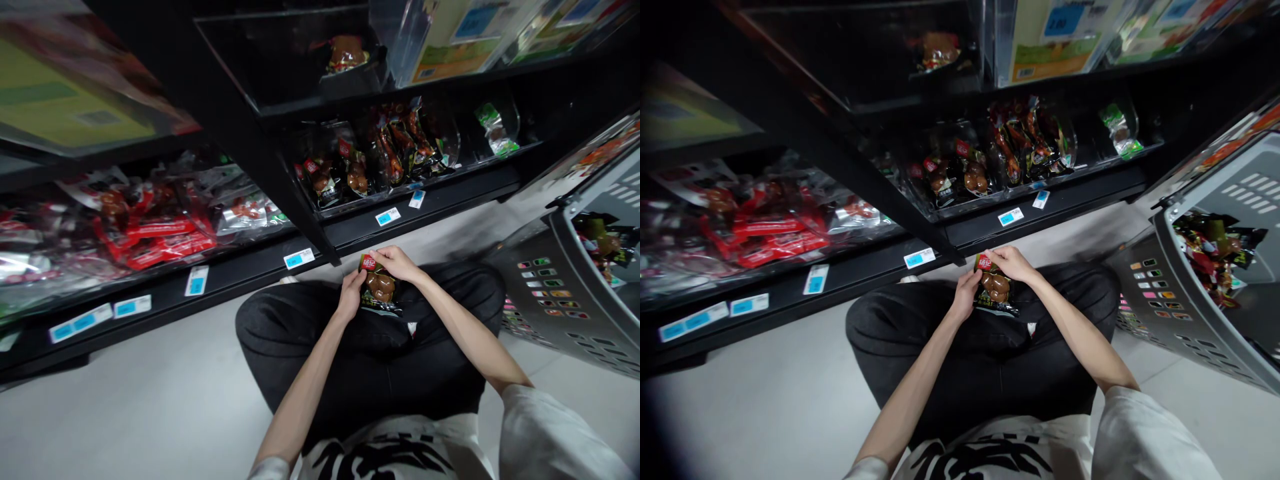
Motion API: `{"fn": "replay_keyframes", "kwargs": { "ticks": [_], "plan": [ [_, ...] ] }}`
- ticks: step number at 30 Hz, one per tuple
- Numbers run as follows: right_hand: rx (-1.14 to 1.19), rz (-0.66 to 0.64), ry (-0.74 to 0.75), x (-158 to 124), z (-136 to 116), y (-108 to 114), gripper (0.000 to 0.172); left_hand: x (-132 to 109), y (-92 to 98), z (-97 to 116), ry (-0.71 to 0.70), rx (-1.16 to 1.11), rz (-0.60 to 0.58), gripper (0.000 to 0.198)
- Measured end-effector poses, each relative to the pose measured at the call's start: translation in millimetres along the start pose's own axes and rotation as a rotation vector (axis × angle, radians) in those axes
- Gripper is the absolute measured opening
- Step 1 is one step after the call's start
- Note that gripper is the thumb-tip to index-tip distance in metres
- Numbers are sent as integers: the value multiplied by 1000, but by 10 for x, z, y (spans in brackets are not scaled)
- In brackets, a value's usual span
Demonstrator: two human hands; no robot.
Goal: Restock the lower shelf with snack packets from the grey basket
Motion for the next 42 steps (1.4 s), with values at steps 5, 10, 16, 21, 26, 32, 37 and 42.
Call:
{"fn": "replay_keyframes", "kwargs": {
  "ticks": [5, 10, 16, 21, 26, 32, 37, 42],
  "plan": [
    [20, -16, -4, -2, -22, -10, 61, -3, 1, -6, 0, 6, 2, 35],
    [43, -21, -5, 1, -23, -13, 61, 6, -3, -7, -3, 6, -5, 35],
    [47, -18, -8, 0, -8, -11, 61, -2, 15, 4, -18, 46, 0, 33],
    [44, -14, -10, 0, -7, -14, 61, -1, 6, 16, -25, 52, -2, 34],
    [56, -8, -12, 5, -2, -12, 62, -9, -31, 53, -31, 64, -4, 37],
    [168, 45, -59, -12, 26, 45, 61, -12, 41, 61, 9, -33, 111, 36],
    [340, 65, -115, -32, 66, 68, 57, -14, 206, 62, -1, -121, 273, 35],
    [411, 63, -166, -43, 112, 63, 55, -19, 257, 78, -23, -99, 317, 37]
  ]
}}
Point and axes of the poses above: each hand's wrist, its own x-axis towards the middle knuckle, its own y-axis out of the back of the hand, z = x × y, the point moved 8 cm from there along x, towards the middle knuckle, and after that the axes turned 11 degrees about -z, right-handed, at the moved point
